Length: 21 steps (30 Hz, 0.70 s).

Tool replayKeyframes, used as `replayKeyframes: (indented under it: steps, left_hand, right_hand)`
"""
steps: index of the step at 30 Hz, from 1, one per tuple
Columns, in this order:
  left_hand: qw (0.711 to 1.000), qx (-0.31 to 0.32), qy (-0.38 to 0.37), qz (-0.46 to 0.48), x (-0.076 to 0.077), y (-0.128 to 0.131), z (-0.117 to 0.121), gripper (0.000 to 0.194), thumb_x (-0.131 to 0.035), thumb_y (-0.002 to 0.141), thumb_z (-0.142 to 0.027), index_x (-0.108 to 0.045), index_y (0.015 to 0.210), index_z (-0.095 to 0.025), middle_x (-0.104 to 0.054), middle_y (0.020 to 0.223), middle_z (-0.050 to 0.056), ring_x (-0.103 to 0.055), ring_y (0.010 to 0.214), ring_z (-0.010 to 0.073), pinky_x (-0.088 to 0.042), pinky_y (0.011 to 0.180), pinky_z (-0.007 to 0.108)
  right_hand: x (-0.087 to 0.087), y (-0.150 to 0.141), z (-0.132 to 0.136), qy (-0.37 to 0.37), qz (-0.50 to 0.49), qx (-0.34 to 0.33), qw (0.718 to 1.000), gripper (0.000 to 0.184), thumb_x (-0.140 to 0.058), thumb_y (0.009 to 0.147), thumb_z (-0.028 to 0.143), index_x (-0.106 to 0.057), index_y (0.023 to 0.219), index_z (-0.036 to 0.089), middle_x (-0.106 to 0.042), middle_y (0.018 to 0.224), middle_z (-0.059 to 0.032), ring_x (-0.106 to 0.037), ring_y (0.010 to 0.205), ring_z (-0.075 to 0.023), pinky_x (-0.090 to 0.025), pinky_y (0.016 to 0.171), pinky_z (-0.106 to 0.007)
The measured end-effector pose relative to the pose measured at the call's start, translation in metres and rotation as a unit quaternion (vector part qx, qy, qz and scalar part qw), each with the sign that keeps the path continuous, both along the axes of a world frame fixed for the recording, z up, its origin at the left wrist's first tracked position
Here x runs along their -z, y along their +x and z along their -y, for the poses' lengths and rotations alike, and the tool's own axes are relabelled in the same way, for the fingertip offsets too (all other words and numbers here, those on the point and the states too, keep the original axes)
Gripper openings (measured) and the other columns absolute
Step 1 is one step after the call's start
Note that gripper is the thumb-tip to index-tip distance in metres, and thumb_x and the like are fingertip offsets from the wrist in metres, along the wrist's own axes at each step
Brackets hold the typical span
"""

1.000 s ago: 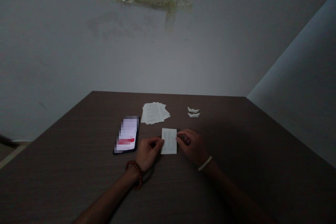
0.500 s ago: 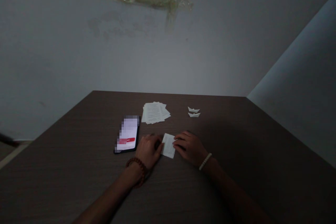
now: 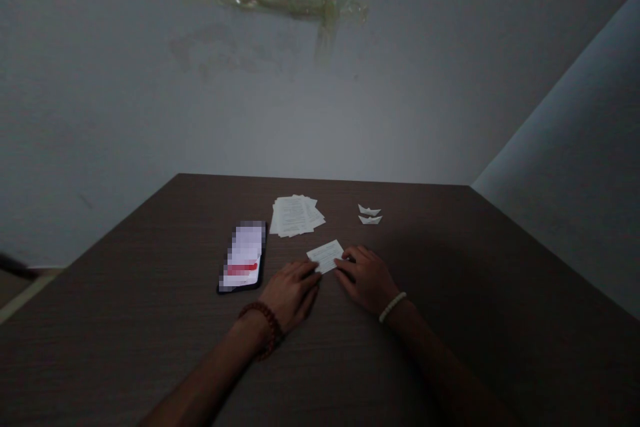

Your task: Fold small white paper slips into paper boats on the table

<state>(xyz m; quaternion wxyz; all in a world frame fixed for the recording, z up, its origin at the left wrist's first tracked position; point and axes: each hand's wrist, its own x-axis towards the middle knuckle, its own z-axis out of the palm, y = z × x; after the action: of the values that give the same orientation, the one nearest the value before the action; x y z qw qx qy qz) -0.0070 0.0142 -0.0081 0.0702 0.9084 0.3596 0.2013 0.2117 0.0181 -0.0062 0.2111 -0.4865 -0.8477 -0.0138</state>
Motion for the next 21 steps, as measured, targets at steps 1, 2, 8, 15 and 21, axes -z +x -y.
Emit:
replayKeyframes:
  steps: [1,2,8,15,21]
  left_hand:
    - [1.000,0.005,0.000,-0.006,-0.0010,-0.0014,-0.0012,0.028,-0.045,0.087,-0.020,-0.065,0.107,-0.016,-0.059,0.120,0.012,-0.051,0.112,0.0287,-0.042,0.094,0.046]
    - [1.000,0.009,0.001,-0.013,-0.0021,-0.0026,-0.0023,0.028,-0.046,0.087,-0.020,-0.066,0.106,-0.017,-0.059,0.121,0.012,-0.050,0.113,0.0289,-0.041,0.094,0.046]
    - [1.000,0.014,0.008,-0.014,-0.0059,-0.0054,-0.0052,0.025,-0.048,0.086,-0.020,-0.068,0.100,-0.021,-0.060,0.119,0.009,-0.050,0.113,0.0280,-0.041,0.091,0.046]
    - [1.000,-0.002,0.007,-0.028,-0.0035,-0.0049,-0.0057,0.027,-0.048,0.085,-0.021,-0.068,0.103,-0.021,-0.059,0.121,0.009,-0.048,0.114,0.0284,-0.041,0.092,0.046]
    - [0.998,-0.028,0.016,-0.054,-0.0052,-0.0027,-0.0027,0.031,-0.045,0.088,-0.024,-0.062,0.113,-0.020,-0.055,0.126,0.012,-0.045,0.117,0.0308,-0.039,0.093,0.049]
  right_hand:
    - [-0.0002,0.0001,-0.0001,-0.002,0.001,0.000,1.000,0.018,-0.055,0.088,0.027,-0.067,0.101,0.022,-0.060,0.096,-0.0075,-0.052,0.088,-0.0205,-0.040,0.078,-0.033]
    - [-0.0003,0.0001,-0.0002,-0.003,0.001,0.001,1.000,0.019,-0.055,0.088,0.027,-0.067,0.101,0.021,-0.060,0.097,-0.0076,-0.052,0.089,-0.0207,-0.040,0.078,-0.034]
    - [0.0007,-0.0006,0.0009,-0.008,0.004,-0.003,1.000,0.019,-0.055,0.088,0.026,-0.066,0.102,0.020,-0.060,0.098,-0.0082,-0.051,0.093,-0.0223,-0.041,0.081,-0.036]
    - [0.0055,0.0001,0.0032,-0.025,-0.020,-0.120,0.992,0.040,-0.055,0.078,0.005,-0.063,0.113,0.024,-0.056,0.114,-0.0077,-0.049,0.103,-0.0207,-0.041,0.090,-0.035]
    - [0.0026,-0.0018,0.0040,-0.038,-0.016,-0.112,0.993,0.042,-0.054,0.077,0.005,-0.063,0.114,0.024,-0.056,0.112,-0.0082,-0.048,0.104,-0.0216,-0.041,0.090,-0.036]
